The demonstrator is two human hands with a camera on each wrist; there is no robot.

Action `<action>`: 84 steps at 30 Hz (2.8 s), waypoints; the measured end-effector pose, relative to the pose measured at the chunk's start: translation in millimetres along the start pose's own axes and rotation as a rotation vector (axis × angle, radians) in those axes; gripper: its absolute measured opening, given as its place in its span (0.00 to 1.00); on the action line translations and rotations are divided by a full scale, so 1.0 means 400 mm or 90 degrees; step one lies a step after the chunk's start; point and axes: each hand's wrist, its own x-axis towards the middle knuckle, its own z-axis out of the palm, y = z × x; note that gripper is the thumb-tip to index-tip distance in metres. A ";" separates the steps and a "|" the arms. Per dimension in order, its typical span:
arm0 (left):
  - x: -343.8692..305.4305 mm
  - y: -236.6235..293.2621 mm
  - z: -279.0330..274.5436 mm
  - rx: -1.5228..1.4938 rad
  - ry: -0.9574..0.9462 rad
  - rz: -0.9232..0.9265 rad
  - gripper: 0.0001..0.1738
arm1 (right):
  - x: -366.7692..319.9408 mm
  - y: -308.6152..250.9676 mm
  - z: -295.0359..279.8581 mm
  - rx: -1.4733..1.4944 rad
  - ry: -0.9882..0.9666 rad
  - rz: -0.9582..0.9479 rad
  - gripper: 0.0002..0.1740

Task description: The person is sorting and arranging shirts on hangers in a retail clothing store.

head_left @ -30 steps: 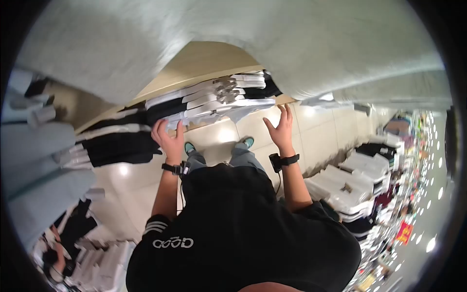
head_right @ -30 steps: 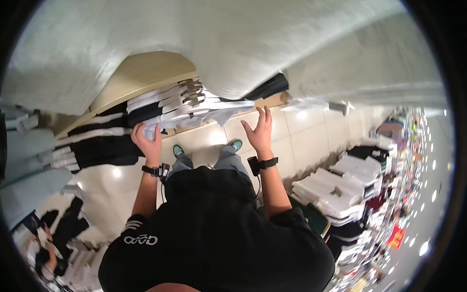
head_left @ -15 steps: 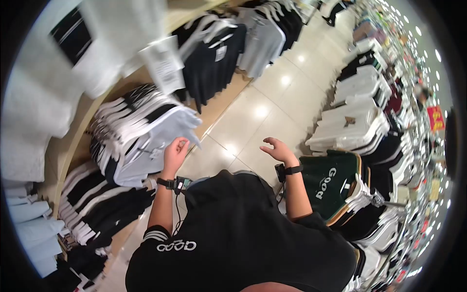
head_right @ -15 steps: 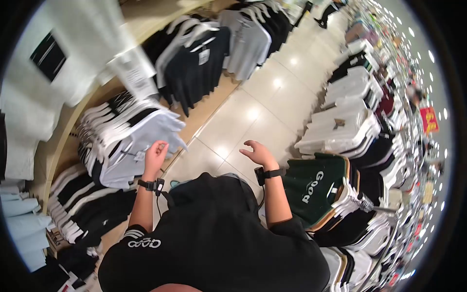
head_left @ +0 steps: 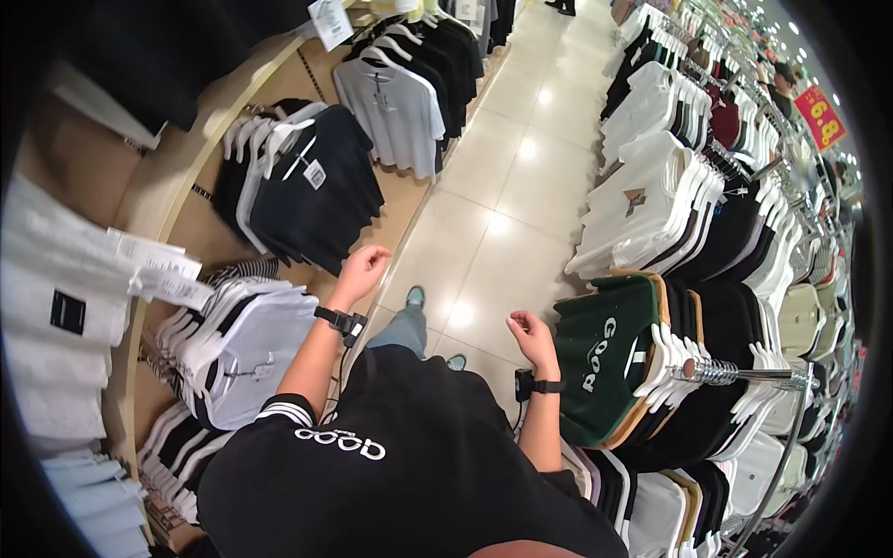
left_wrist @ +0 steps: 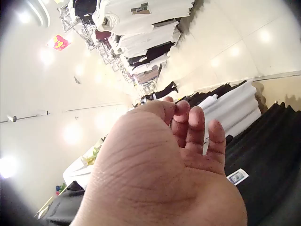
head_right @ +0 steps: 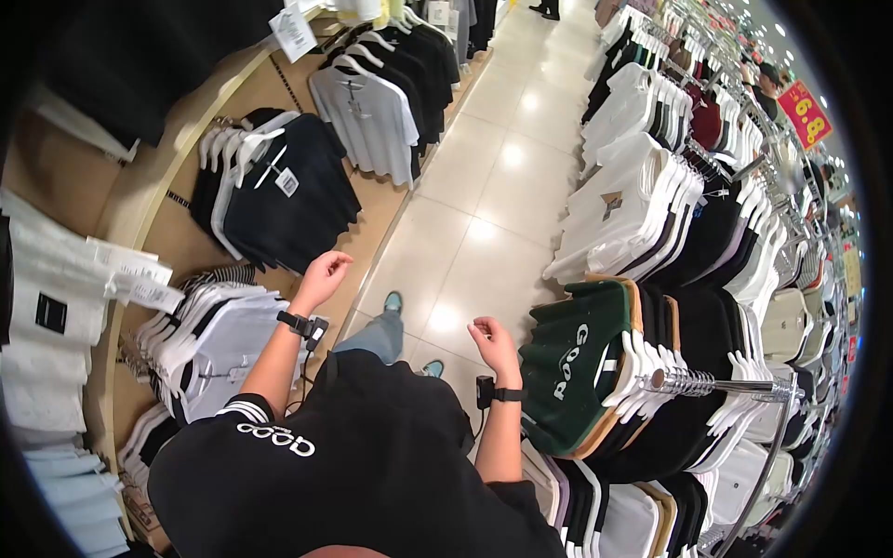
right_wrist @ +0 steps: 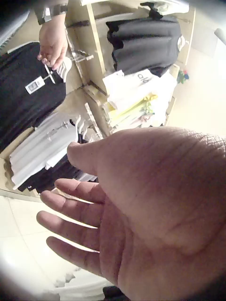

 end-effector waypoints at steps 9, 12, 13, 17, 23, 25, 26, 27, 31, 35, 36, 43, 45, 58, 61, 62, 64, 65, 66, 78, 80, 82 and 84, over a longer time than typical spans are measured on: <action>0.262 -0.046 0.068 0.050 -0.023 0.080 0.12 | 0.237 0.046 -0.074 0.035 -0.046 0.084 0.19; 0.398 -0.128 0.065 0.023 0.029 0.033 0.11 | 0.407 -0.027 -0.089 0.026 -0.066 0.063 0.20; 0.456 -0.165 0.062 0.013 0.043 0.028 0.11 | 0.472 -0.048 -0.091 -0.001 -0.066 0.059 0.21; 0.672 -0.198 0.000 0.138 0.068 0.058 0.11 | 0.716 -0.189 -0.078 -0.121 -0.101 0.057 0.21; 1.029 -0.300 -0.080 0.177 0.125 0.083 0.14 | 1.088 -0.414 -0.003 -0.170 -0.224 -0.036 0.24; 1.189 -0.347 -0.133 0.213 0.171 0.076 0.18 | 1.161 -0.523 0.021 -0.211 -0.237 -0.076 0.24; 1.265 -0.401 -0.157 0.241 0.181 0.065 0.21 | 1.195 -0.572 0.028 -0.230 -0.246 -0.095 0.25; 1.344 -0.470 -0.170 0.310 0.275 0.118 0.26 | 1.237 -0.598 0.034 -0.194 -0.273 -0.094 0.25; 1.630 -0.485 -0.320 0.422 0.280 -0.178 0.29 | 1.450 -0.685 0.054 -0.166 -0.334 -0.140 0.25; 1.718 -0.554 -0.420 0.346 0.413 -0.141 0.26 | 1.668 -0.858 0.125 -0.194 -0.295 -0.290 0.21; 1.714 -0.557 -0.435 0.369 0.435 -0.137 0.26 | 1.730 -0.886 0.155 -0.195 -0.283 -0.366 0.21; 1.627 -0.542 -0.401 0.460 0.424 -0.276 0.24 | 1.993 -0.779 0.395 -0.301 -0.442 -0.464 0.28; 1.633 -0.520 -0.385 0.469 0.420 -0.301 0.24 | 2.008 -0.762 0.425 -0.324 -0.483 -0.503 0.27; 1.584 -0.468 -0.282 0.463 0.301 -0.286 0.22 | 2.199 -0.780 0.248 -0.262 -0.465 -0.780 0.20; 1.394 -0.463 -0.123 0.478 0.221 -0.127 0.21 | 2.161 -0.837 0.136 -0.454 -0.463 -0.643 0.15; 1.323 -0.402 -0.063 0.414 0.207 -0.172 0.18 | 2.165 -0.825 0.107 -0.454 -0.448 -0.620 0.14; 1.174 -0.258 0.057 0.296 0.190 -0.277 0.17 | 2.114 -0.811 0.058 -0.402 -0.403 -0.594 0.16; 1.107 -0.199 0.116 0.242 0.188 -0.335 0.18 | 2.084 -0.807 0.044 -0.388 -0.413 -0.624 0.16; 1.037 -0.148 0.169 0.234 0.229 -0.349 0.19 | 2.057 -0.794 0.039 -0.375 -0.423 -0.650 0.15; 0.387 -0.020 0.074 0.168 0.847 -0.569 0.25 | 1.478 -1.030 0.467 -0.269 -0.493 -0.944 0.24; 0.345 0.003 -0.054 0.251 0.848 -0.512 0.25 | 1.425 -1.077 0.528 -0.273 -0.508 -0.887 0.25; 0.326 0.000 -0.151 0.272 0.837 -0.514 0.24 | 1.387 -1.093 0.576 -0.298 -0.523 -0.820 0.25; 0.319 -0.036 -0.202 0.268 0.805 -0.532 0.24 | 1.374 -1.096 0.619 -0.320 -0.530 -0.785 0.26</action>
